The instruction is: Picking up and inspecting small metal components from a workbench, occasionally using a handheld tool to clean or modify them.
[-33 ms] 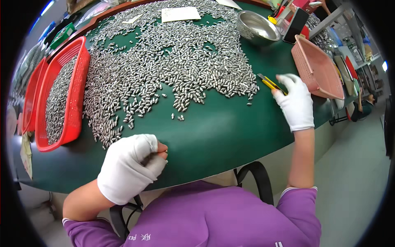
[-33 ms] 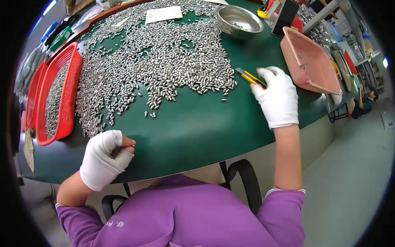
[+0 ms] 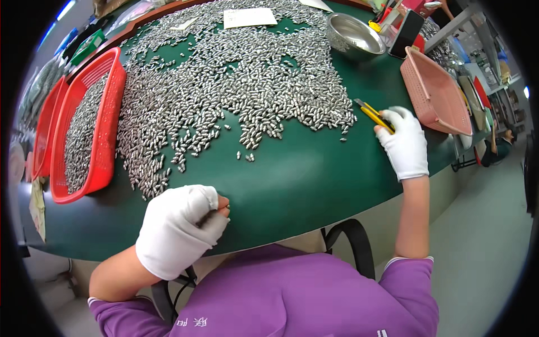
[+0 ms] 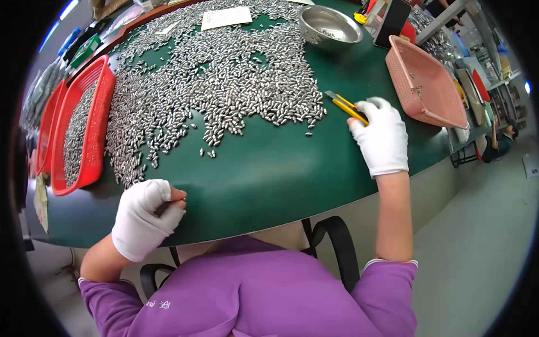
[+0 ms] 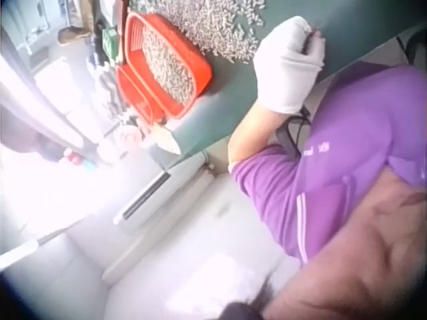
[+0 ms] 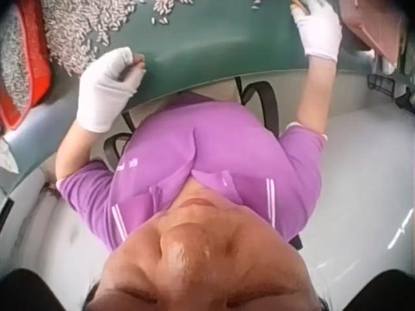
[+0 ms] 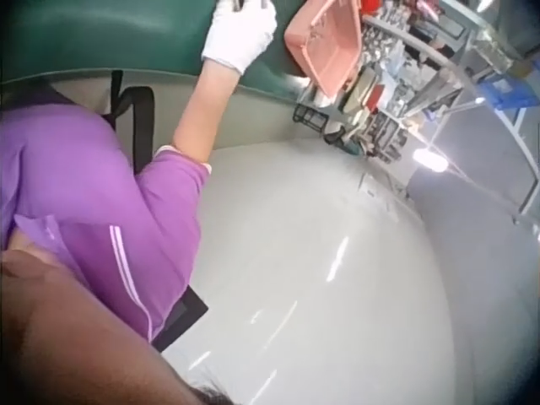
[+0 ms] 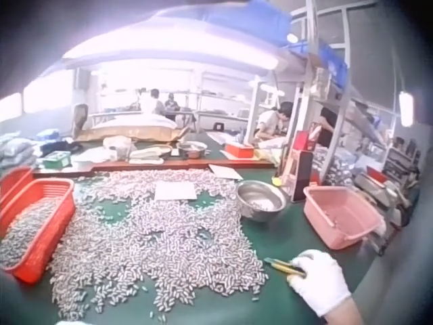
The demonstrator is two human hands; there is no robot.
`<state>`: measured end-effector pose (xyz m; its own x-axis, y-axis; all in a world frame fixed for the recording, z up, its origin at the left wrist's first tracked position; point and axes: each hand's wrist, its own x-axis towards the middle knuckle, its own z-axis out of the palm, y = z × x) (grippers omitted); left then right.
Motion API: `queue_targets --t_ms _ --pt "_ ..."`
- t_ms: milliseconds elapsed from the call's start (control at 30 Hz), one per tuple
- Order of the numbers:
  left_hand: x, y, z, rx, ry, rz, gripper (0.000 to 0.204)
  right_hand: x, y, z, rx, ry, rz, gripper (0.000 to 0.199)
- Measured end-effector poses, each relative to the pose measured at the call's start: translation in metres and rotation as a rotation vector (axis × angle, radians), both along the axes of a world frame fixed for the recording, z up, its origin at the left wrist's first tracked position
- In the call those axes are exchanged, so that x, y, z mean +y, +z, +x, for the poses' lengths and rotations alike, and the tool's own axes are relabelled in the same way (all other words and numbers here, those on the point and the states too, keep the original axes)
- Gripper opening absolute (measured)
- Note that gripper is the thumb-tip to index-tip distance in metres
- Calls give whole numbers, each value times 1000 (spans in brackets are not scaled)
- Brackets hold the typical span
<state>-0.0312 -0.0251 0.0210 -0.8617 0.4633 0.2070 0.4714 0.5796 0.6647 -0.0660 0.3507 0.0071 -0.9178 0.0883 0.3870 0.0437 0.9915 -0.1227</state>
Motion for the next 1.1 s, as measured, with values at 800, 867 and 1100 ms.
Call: queue_targets --t_ms 800,867,1100 --pt "15 -18 45 1 223 -119 18 -147 -6 126 -392 599 -253 67" --pt "15 -19 47 -9 220 -116 18 -149 -2 125 -386 594 -195 66" --pt "15 -22 46 -40 254 -77 19 -157 0 125 -355 572 -97 64"
